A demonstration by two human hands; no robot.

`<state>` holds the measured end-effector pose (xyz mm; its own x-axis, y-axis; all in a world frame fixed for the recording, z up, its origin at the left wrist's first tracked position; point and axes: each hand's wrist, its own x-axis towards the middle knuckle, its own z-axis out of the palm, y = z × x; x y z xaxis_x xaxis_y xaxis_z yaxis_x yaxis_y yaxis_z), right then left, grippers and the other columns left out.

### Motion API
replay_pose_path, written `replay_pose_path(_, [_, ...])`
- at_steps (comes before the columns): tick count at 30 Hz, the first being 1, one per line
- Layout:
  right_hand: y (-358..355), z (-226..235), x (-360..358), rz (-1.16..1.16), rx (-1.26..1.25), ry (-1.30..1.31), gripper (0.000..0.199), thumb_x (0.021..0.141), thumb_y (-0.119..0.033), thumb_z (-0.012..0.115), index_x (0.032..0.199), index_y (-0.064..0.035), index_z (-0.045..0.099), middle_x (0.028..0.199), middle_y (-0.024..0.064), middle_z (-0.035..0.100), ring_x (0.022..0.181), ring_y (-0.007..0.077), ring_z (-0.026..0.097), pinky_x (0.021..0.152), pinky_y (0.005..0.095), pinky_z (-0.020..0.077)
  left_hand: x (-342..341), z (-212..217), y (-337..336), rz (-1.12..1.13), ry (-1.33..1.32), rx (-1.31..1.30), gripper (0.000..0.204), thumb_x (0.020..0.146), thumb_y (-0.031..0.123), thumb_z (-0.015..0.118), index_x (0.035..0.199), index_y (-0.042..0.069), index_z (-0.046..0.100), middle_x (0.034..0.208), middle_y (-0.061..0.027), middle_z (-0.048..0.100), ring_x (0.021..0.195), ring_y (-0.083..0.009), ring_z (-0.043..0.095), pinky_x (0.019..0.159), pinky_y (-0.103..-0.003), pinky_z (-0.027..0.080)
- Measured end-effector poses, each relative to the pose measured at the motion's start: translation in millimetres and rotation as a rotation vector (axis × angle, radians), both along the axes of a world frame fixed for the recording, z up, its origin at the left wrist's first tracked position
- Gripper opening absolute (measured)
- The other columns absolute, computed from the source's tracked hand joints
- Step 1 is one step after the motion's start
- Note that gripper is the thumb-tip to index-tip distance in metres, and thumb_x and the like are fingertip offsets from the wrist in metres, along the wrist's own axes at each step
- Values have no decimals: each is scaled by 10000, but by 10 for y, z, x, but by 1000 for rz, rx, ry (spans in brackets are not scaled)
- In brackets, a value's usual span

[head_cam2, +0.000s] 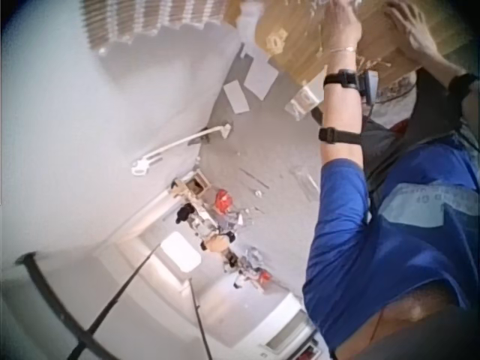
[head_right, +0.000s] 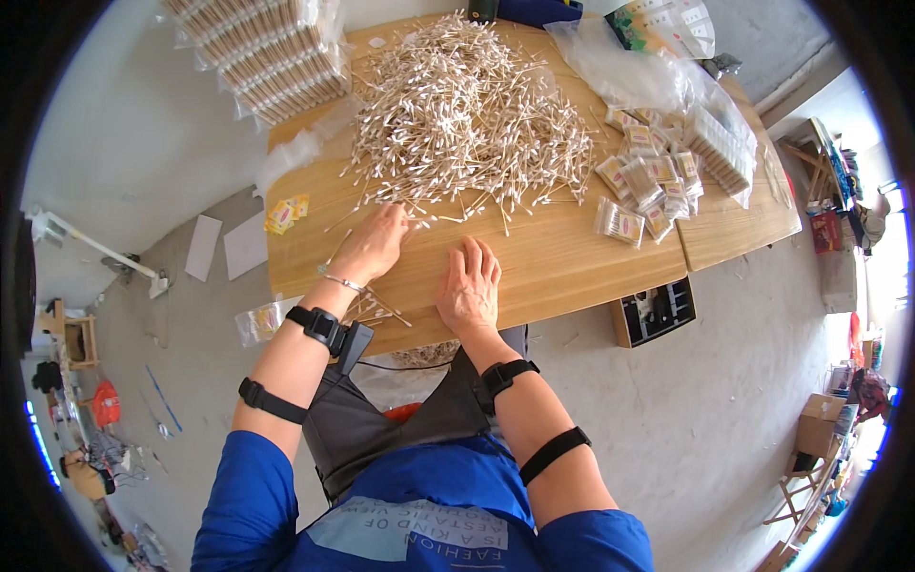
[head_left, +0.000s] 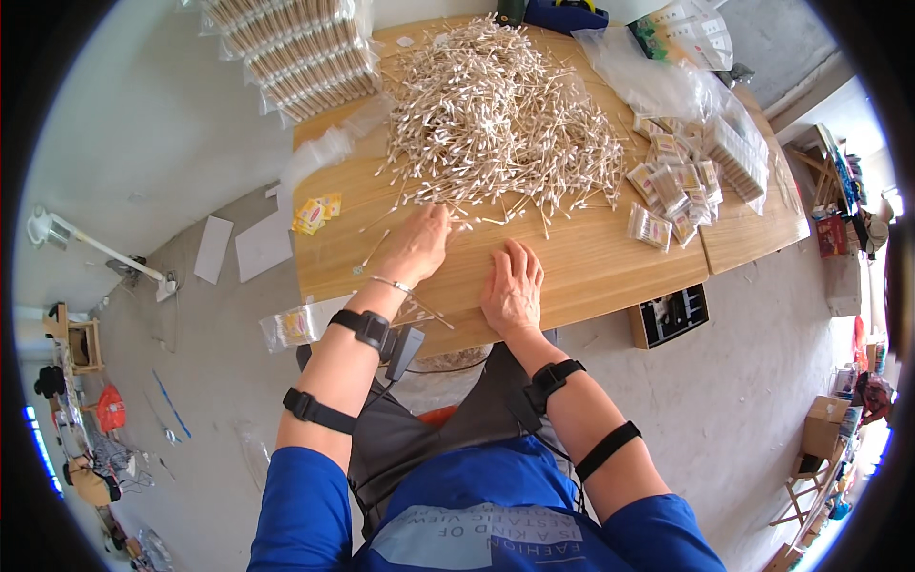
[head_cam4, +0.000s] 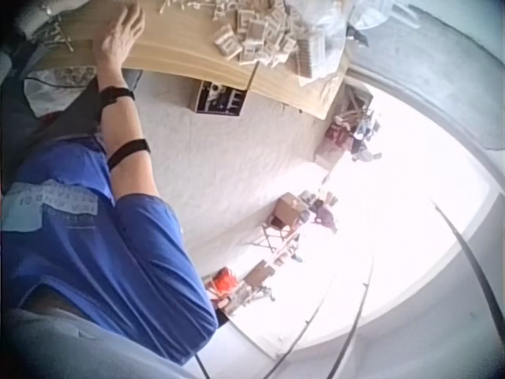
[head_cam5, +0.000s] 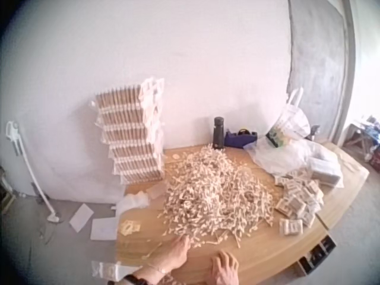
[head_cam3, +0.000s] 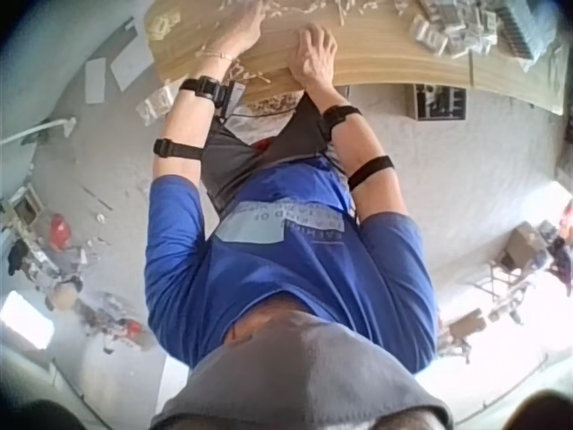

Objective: Packing cotton swabs into plastic bags and sealing them.

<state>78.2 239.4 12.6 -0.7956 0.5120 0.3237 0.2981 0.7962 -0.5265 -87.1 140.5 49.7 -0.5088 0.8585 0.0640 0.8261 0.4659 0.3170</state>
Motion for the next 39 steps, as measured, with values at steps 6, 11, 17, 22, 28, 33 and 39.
replay_pose_path(6, [18, -1, 5, 0, 6, -10, 340, 820, -114, 585, 1149, -28, 569, 1321, 161, 470, 1284, 364, 393, 1076, 491, 311, 143, 169, -271, 188, -241, 76, 219, 838, -37, 509, 1053, 1, 518, 1001, -192, 626, 1002, -378, 585, 860, -449, 481])
replay_pose_path(11, [-16, -4, -15, 6, 3, 9, 330, 821, -120, 587, 1138, -29, 573, 1315, 158, 474, 1281, 362, 396, 1073, 490, 315, 169, -95, -415, 146, -24, 156, 133, 971, 84, 446, 1075, 28, 507, 951, -179, 663, 900, -377, 625, 759, -466, 486])
replay_pose_path(17, [2, -15, 3, -5, 9, -7, 317, 834, -120, 582, 1138, -29, 570, 1315, 155, 474, 1278, 360, 399, 1070, 491, 316, 271, 120, -258, 519, -444, 275, 104, 928, 4, 458, 1019, 11, 507, 958, -176, 660, 899, -370, 635, 796, -437, 505])
replay_pose_path(22, [-19, 10, -12, -2, 19, 5, 316, 837, -114, 577, 1141, -30, 568, 1319, 159, 473, 1279, 361, 398, 1068, 493, 318, 279, -12, -352, 370, -401, 330, 93, 993, 99, 438, 1010, 24, 490, 942, -157, 652, 904, -331, 640, 780, -411, 515])
replay_pose_path(28, [22, -10, 10, -11, 29, -13, 319, 839, -108, 566, 1145, -18, 556, 1320, 163, 471, 1285, 363, 394, 1072, 494, 311, 302, -36, -215, 311, -1010, 762, 217, 1052, 253, 406, 1006, 68, 508, 951, -43, 656, 895, -138, 623, 768, -343, 520])
replay_pose_path(33, [0, -11, -4, -11, 1, -7, 367, 836, -88, 554, 1190, -1, 521, 1323, 166, 472, 1289, 361, 394, 1080, 482, 307, 312, -90, 138, 448, -984, 569, 202, 1035, 225, 435, 1015, 43, 520, 954, -83, 644, 877, -213, 641, 777, -371, 527])
replay_pose_path(39, [23, -51, 20, -35, -113, 46, 453, 817, -60, 549, 1260, 1, 474, 1345, 180, 459, 1302, 371, 384, 1092, 489, 294, 440, -126, 553, 173, -195, 255, 211, 915, 53, 567, 1108, -11, 511, 1010, -197, 582, 968, -422, 582, 849, -465, 502])
